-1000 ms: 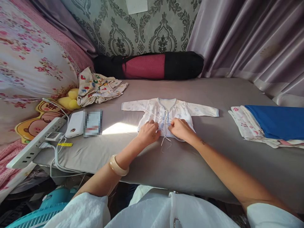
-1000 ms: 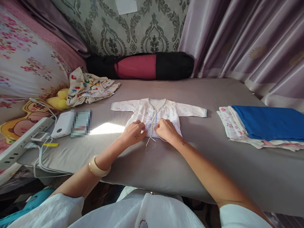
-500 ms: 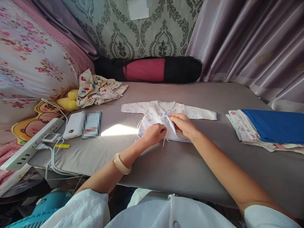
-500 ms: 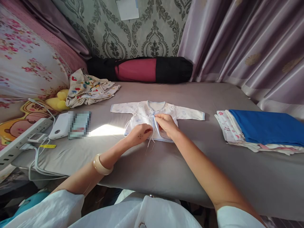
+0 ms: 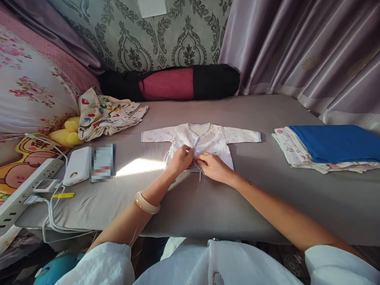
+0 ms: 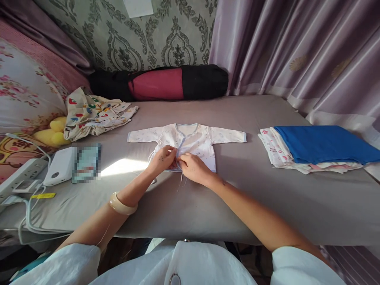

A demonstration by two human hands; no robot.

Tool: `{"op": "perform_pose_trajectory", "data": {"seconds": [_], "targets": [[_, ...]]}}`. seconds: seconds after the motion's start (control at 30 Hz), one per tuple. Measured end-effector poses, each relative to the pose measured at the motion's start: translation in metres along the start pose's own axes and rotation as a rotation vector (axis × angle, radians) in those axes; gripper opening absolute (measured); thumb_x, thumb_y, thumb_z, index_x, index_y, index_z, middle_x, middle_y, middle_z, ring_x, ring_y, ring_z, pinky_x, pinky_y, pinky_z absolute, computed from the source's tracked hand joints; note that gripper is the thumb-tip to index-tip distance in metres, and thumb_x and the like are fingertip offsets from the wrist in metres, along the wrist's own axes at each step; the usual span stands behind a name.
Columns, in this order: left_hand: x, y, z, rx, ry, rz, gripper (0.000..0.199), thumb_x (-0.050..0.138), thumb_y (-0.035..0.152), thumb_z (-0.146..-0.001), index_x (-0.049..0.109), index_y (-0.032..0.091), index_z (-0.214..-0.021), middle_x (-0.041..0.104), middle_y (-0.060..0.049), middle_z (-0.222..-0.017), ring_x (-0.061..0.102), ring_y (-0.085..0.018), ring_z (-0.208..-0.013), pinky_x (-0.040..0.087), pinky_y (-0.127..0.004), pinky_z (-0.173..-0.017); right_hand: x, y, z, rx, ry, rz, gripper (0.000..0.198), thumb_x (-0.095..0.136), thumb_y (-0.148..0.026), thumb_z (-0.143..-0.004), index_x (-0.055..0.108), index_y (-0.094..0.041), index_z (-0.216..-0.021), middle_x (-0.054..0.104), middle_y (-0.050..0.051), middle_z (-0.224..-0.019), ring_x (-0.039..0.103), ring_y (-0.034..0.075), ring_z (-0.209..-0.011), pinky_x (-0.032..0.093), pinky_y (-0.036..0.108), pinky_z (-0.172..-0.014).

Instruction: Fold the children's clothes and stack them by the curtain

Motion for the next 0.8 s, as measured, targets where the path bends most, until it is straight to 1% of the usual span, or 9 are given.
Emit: {"op": "perform_pose_trajectory", "data": {"seconds": [0.07,0.17,0.27,0.33,0.4,0.47,0.6,0.7,0.8], "targets": [[0.001,0.002,0.0,0.035,0.044,-0.071,0.018,0.056,0.036,-0.089,0.055,0.02,-0.096,0.062,0.004,-0.055,0.063,-0.015,-0.054,0.05,-0.025,-0.056,-0.01,0.006,0.01,0.003,0.09,0.144,0.035,0.037,-0.015,-0.096,0.067,-0.016,-0.113,0.067,0.01,-0.113,0.062,0.019,-0.105,0.046,0.03,-0.094],[0.002,0.003,0.0,0.119,0.09,-0.192,0.013,0.062,0.031,-0.084,0.056,0.02,-0.088,0.064,0.003,-0.061,0.063,-0.015,-0.06,0.048,-0.025,-0.059,-0.021,0.021,0.025,0.032,0.197,0.409,0.041,0.036,-0.014,-0.096,0.055,-0.009,-0.132,0.055,0.019,-0.137,0.05,0.026,-0.127,0.039,0.039,-0.106],[0.003,0.002,-0.003,0.178,0.085,-0.291,0.013,0.061,0.026,-0.083,0.055,0.02,-0.073,0.064,0.002,-0.065,0.062,-0.015,-0.064,0.046,-0.026,-0.061,-0.027,0.034,0.034,0.065,0.098,0.56,0.04,0.039,-0.019,-0.096,0.053,-0.006,-0.131,0.049,0.022,-0.143,0.046,0.029,-0.132,0.038,0.041,-0.107],[0.004,0.002,-0.003,0.2,0.079,-0.341,0.016,0.06,0.025,-0.083,0.054,0.02,-0.069,0.063,0.001,-0.067,0.06,-0.015,-0.066,0.044,-0.027,-0.063,-0.034,0.036,0.03,0.105,0.008,0.582,0.033,0.039,-0.021,-0.097,0.062,-0.01,-0.118,0.058,0.019,-0.132,0.055,0.027,-0.122,0.042,0.037,-0.101],[0.006,0.002,-0.002,0.208,0.078,-0.399,0.016,0.058,0.026,-0.084,0.055,0.02,-0.07,0.062,0.0,-0.069,0.059,-0.017,-0.069,0.044,-0.028,-0.064,-0.044,0.035,0.017,0.158,-0.05,0.558,0.032,0.036,-0.022,-0.098,0.068,-0.016,-0.1,0.068,0.012,-0.11,0.063,0.023,-0.103,0.046,0.032,-0.091],[0.008,0.001,0.001,0.237,0.091,-0.468,0.016,0.055,0.027,-0.087,0.057,0.02,-0.073,0.062,-0.002,-0.074,0.059,-0.018,-0.072,0.044,-0.03,-0.066,-0.055,0.032,-0.006,0.165,-0.039,0.528,0.036,0.033,-0.023,-0.1,0.068,-0.018,-0.094,0.07,0.008,-0.096,0.064,0.02,-0.094,0.045,0.03,-0.085],[0.011,-0.002,0.008,0.337,0.159,-0.581,0.016,0.053,0.03,-0.091,0.061,0.02,-0.083,0.062,-0.007,-0.087,0.058,-0.023,-0.086,0.046,-0.036,-0.079,-0.063,0.031,-0.065,0.014,0.007,0.456,0.032,0.038,-0.019,-0.099,0.068,-0.019,-0.11,0.067,0.008,-0.118,0.058,0.02,-0.11,0.042,0.029,-0.092],[0.01,-0.009,0.01,0.344,0.223,-0.579,0.012,0.058,0.033,-0.089,0.062,0.022,-0.09,0.061,-0.008,-0.104,0.053,-0.026,-0.102,0.044,-0.041,-0.09,-0.056,0.039,-0.098,-0.037,-0.109,0.46,0.032,0.044,-0.012,-0.094,0.066,-0.02,-0.116,0.063,0.008,-0.127,0.055,0.021,-0.117,0.041,0.029,-0.093],[0.012,-0.013,0.009,0.401,0.226,-0.545,0.011,0.06,0.031,-0.087,0.06,0.022,-0.095,0.054,-0.009,-0.123,0.047,-0.028,-0.116,0.041,-0.045,-0.099,-0.049,0.048,-0.115,-0.037,-0.244,0.494,0.032,0.048,-0.008,-0.089,0.065,-0.019,-0.114,0.064,0.008,-0.123,0.058,0.02,-0.109,0.042,0.027,-0.089]]}}
Point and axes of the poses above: each hand's wrist, its own z-axis away from the middle knuckle, its own x-axis out of the palm, y = z × x, the point moved 3 cm from there along -z, towards the middle knuckle
